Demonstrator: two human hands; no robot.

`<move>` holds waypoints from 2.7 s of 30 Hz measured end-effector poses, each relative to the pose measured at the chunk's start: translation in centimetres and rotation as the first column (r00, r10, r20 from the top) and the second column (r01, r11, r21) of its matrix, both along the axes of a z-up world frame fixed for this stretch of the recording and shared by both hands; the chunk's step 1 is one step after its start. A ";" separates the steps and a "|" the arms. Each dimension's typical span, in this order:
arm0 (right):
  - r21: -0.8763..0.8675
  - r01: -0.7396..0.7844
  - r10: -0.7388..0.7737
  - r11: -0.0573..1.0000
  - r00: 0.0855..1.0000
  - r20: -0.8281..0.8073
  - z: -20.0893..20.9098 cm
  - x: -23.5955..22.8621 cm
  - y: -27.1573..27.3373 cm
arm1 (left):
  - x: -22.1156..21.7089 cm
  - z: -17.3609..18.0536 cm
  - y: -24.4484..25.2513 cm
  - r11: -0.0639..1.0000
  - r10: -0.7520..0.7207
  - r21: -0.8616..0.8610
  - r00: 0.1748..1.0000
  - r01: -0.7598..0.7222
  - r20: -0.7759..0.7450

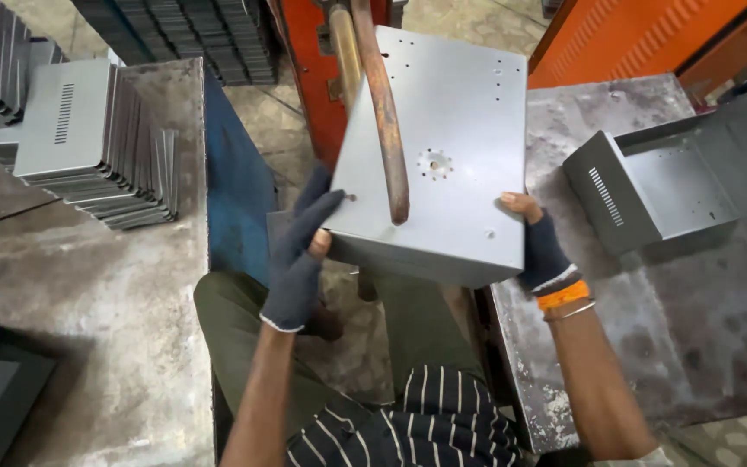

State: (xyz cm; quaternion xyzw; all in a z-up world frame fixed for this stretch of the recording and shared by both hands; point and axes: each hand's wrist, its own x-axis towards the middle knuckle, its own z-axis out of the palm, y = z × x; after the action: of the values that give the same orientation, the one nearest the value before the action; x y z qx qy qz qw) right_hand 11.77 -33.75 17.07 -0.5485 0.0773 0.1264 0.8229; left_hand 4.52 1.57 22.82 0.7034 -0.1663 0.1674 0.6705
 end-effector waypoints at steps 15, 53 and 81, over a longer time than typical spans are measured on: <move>-0.067 -0.028 0.028 0.997 1.000 0.000 -0.8 4.2 -4.7 | 2.5 -2.6 -3.2 0.985 -0.036 -0.168 0.996 0.050 0.086; -0.180 -0.029 0.030 0.983 1.000 0.002 -2.4 3.5 -6.5 | 1.7 -3.8 -6.6 0.953 0.153 -0.258 0.987 -0.159 -0.042; 0.138 -0.172 0.157 0.975 0.982 0.108 2.7 10.0 -3.7 | 0.8 -3.3 -9.2 0.955 0.285 -0.077 0.958 -0.285 -0.013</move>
State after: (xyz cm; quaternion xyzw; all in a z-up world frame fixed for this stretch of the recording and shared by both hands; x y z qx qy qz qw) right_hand 21.72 -37.47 19.80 -0.4963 -0.0176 0.1729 0.8506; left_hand 5.37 -7.58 19.51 0.6935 -0.0557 0.2679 0.6665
